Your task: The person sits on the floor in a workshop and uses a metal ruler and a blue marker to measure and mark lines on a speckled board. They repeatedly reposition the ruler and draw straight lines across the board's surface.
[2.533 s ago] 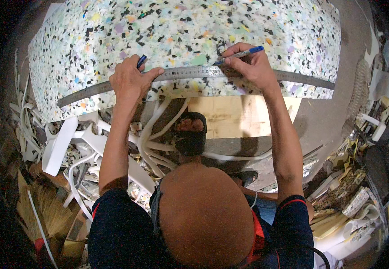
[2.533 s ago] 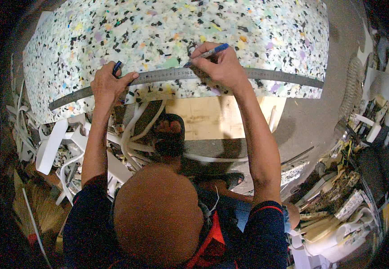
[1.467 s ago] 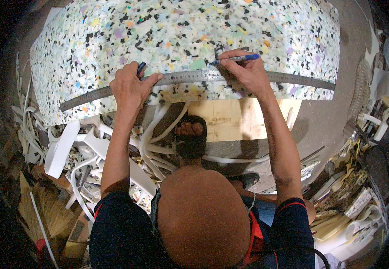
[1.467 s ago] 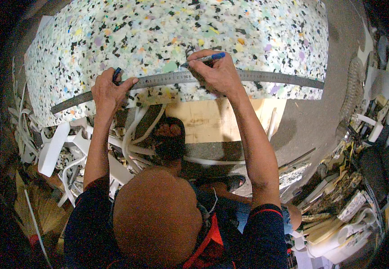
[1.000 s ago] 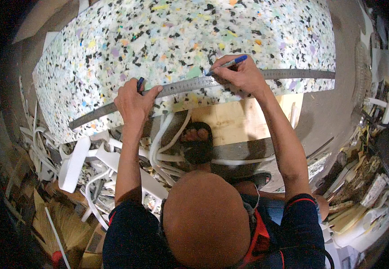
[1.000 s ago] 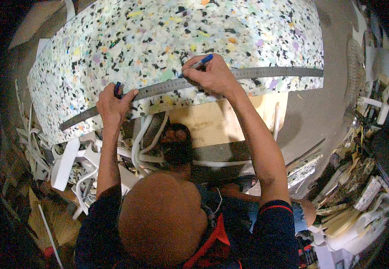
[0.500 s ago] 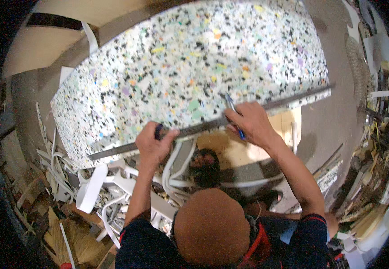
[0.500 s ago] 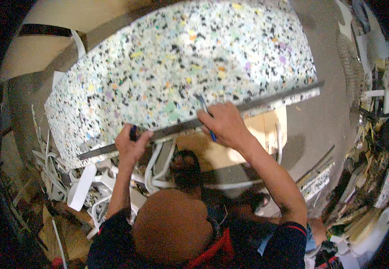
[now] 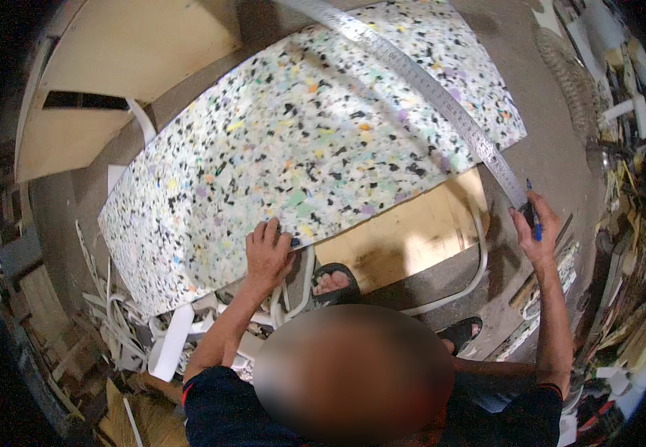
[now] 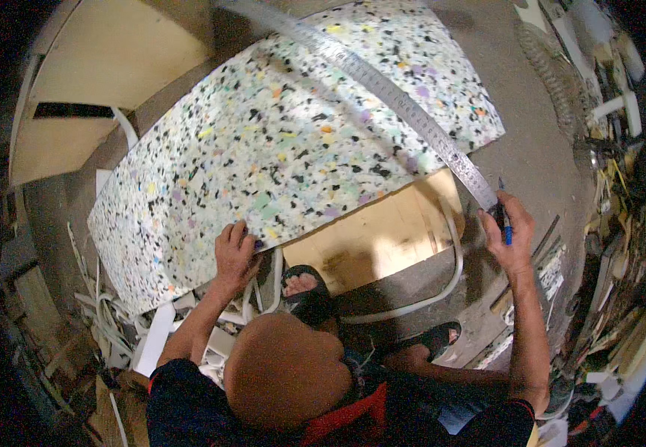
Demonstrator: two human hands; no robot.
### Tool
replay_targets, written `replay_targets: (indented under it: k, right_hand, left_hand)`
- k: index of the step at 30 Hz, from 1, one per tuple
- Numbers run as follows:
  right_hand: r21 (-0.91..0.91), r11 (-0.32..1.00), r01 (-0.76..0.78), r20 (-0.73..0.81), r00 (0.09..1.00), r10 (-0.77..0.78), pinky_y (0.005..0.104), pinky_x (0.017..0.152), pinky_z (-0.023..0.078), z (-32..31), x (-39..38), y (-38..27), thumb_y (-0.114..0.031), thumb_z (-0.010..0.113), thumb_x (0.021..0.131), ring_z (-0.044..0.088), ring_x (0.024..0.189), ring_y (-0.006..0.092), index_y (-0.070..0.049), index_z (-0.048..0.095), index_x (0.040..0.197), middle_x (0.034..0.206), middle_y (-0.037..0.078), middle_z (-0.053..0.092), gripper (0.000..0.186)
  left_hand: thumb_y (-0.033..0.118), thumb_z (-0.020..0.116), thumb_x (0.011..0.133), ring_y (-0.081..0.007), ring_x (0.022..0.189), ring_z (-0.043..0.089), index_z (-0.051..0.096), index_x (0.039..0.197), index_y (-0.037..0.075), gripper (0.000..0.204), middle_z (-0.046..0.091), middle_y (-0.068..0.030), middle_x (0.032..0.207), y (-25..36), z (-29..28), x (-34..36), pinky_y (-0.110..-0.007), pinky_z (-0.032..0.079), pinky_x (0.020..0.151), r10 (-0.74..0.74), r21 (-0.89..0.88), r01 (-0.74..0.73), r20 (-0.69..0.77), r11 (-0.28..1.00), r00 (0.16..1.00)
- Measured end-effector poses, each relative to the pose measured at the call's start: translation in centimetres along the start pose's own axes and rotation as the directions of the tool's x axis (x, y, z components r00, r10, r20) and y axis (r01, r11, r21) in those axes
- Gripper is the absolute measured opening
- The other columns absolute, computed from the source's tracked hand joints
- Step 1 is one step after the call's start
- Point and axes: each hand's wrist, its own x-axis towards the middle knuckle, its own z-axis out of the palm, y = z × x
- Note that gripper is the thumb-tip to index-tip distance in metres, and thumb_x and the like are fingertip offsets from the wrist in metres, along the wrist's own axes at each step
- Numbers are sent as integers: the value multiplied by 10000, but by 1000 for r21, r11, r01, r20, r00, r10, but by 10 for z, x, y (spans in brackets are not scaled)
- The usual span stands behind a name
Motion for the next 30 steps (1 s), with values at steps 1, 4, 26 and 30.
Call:
replay_targets:
  k: [1,4,26,30]
  right_hand:
    - [-2,999,-36,-27,999,36,370,783,532,2,-7,1,-148,735,816,694,846,311,34,657,1112,968,216,691,357]
    - [58,987,-152,-49,987,155,362,768,534,18,-20,-10,-161,735,835,696,826,286,32,669,1139,950,211,702,366]
    - [97,991,-90,-82,992,98,455,693,530,297,-91,-215,-178,774,860,646,869,386,-47,588,1293,1017,193,600,489]
    - [96,992,-76,-107,991,87,435,672,532,301,-97,-208,-180,779,861,649,849,370,-95,573,1333,1020,182,583,522]
  left_hand:
    - [117,796,619,-369,1033,537,568,993,44,444,539,-188,1202,-2,-7,5,-491,433,764,55,-28,-55,-5,998,998]
    - [112,761,613,-358,910,561,561,959,53,404,563,-165,1086,-1,-31,21,-448,467,700,189,-86,-187,9,979,982]
    - [320,822,739,-410,1067,550,484,1249,-42,711,559,-244,1111,-129,8,112,-486,447,912,-218,-377,67,-374,924,901]
    - [541,855,685,-424,1507,221,284,1532,-42,1176,359,-282,1556,-161,12,166,-538,112,1236,-265,-212,239,-103,948,959]
